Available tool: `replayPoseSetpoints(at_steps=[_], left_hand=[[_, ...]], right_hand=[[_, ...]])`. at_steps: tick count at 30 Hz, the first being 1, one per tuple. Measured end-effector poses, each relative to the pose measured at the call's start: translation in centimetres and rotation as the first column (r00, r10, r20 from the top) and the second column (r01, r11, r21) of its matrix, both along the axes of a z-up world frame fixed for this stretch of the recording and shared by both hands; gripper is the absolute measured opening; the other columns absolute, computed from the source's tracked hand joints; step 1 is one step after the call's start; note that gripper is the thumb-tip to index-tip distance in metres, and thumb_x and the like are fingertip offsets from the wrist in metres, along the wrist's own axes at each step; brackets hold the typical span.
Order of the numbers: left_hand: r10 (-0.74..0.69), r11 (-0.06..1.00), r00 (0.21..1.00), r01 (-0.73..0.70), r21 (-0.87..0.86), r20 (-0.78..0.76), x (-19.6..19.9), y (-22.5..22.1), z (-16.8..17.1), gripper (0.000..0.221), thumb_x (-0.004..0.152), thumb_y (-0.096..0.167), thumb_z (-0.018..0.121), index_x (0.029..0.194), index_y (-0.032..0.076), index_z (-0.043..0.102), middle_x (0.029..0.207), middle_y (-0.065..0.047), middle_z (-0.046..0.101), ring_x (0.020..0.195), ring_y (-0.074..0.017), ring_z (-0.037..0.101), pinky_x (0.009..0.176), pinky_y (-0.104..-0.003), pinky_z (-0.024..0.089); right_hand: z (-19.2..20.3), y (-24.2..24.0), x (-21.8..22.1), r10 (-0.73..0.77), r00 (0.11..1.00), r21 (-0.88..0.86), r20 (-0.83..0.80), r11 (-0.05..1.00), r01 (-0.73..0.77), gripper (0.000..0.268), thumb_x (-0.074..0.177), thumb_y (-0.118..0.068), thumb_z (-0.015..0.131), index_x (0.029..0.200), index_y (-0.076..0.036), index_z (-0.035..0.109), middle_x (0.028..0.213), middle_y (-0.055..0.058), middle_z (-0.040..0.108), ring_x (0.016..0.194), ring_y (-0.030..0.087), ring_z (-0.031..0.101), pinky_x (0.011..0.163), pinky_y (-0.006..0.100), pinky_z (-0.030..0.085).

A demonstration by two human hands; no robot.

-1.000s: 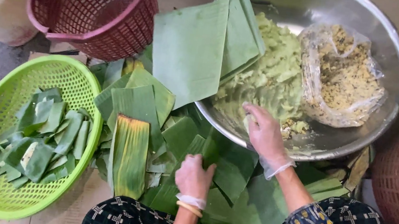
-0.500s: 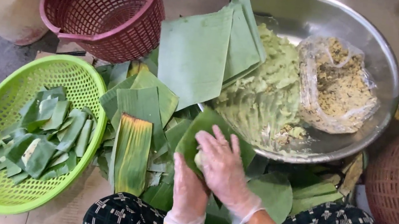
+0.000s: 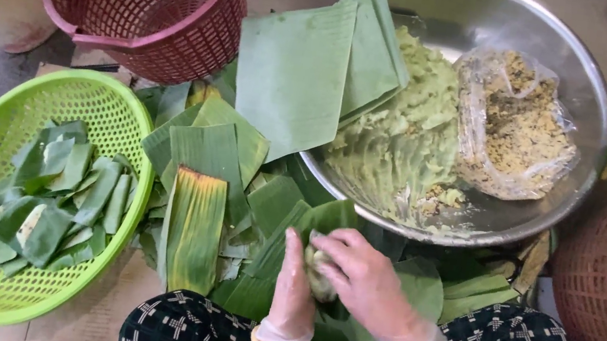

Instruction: The person is portioning green dough onto banana leaves, adding a filling, and folding the leaves to create wrapped food items.

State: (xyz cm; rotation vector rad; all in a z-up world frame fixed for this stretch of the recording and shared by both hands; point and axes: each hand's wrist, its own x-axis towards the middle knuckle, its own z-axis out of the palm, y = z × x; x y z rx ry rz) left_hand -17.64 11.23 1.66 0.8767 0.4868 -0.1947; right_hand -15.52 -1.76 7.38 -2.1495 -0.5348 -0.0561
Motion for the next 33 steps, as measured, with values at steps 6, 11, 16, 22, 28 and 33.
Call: replayPoseSetpoints(at_steps=[6, 11, 16, 22, 28, 33], left_hand=[[-0.048, 0.997, 0.993, 0.041, 0.064, 0.111, -0.9, -0.4, -1.5, 0.054, 0.105, 0.046, 0.045, 0.092, -0.002, 0.068, 0.075, -0.005, 0.058, 0.061, -0.0107, 0.045, 0.052, -0.026, 0.032], [-0.074, 0.980, 0.972, 0.113, -0.164, 0.223, 1.0, -0.6, 2.1, 0.052, 0.102, 0.040, 0.049, 0.128, -0.001, 0.065, 0.114, -0.015, 0.072, 0.095, -0.0205, 0.066, 0.083, -0.036, 0.053], [-0.410, 0.621, 0.723, -0.225, 0.751, 0.556, 1.8, -0.1, -3.8, 0.085, 0.075, -0.022, 0.060, 0.153, -0.011, 0.026, 0.145, -0.027, 0.051, 0.132, -0.0345, 0.056, 0.112, -0.038, 0.049], [0.076, 0.988, 0.995, -0.082, -0.127, -0.057, 3.5, -3.2, 1.0, 0.059, 0.100, 0.034, 0.042, 0.150, 0.003, 0.051, 0.155, -0.012, 0.057, 0.136, -0.0193, 0.054, 0.112, -0.032, 0.044], [-0.005, 0.993, 0.992, 0.019, -0.114, 0.124, 1.0, -3.0, -0.3, 0.072, 0.101, 0.051, 0.030, 0.153, 0.003, 0.044, 0.160, -0.020, 0.047, 0.144, -0.0320, 0.048, 0.118, -0.047, 0.037], [0.055, 0.998, 0.998, -0.055, -0.019, 0.028, 1.6, -0.9, 0.3, 0.066, 0.099, 0.057, 0.035, 0.112, 0.000, 0.065, 0.114, -0.016, 0.069, 0.105, -0.0258, 0.064, 0.098, -0.045, 0.048]], right_hand=[[-1.8, -0.3, 0.3, -0.092, 0.963, 0.084, -0.252, 0.990, 0.117, 0.010, 0.083, -0.006, 0.069, 0.090, -0.009, 0.076, 0.083, 0.001, 0.074, 0.061, 0.009, 0.062, 0.055, 0.020, 0.052], [3.3, -3.5, 3.6, -0.254, 0.628, 0.191, -0.735, 0.812, 0.552, 0.023, 0.086, -0.004, 0.071, 0.106, -0.012, 0.080, 0.078, 0.007, 0.072, 0.069, 0.016, 0.063, 0.063, 0.026, 0.054], [-0.4, -7.9, 6.0, -0.253, 0.938, -0.289, 0.237, 0.904, 0.316, 0.055, 0.100, -0.028, 0.044, 0.154, -0.014, 0.037, 0.166, 0.013, 0.020, 0.151, 0.040, 0.014, 0.123, 0.054, 0.013], [-5.1, -0.7, -1.3, -0.063, 0.931, -0.404, 0.360, 0.889, 0.217, 0.062, 0.091, -0.031, 0.062, 0.148, -0.013, 0.047, 0.161, 0.003, 0.038, 0.153, 0.032, 0.016, 0.118, 0.070, 0.004], [-5.4, -0.3, 1.0, 0.067, 0.998, -0.326, 0.009, 0.944, -0.061, 0.050, 0.103, -0.030, 0.040, 0.151, -0.019, 0.042, 0.161, 0.004, 0.033, 0.149, 0.040, 0.001, 0.115, 0.067, -0.005], [-4.8, -0.7, -1.2, -0.019, 0.996, -0.234, 0.083, 0.972, 0.038, 0.052, 0.098, -0.030, 0.044, 0.149, -0.025, 0.042, 0.162, -0.004, 0.034, 0.154, 0.033, 0.006, 0.121, 0.062, 0.007]])
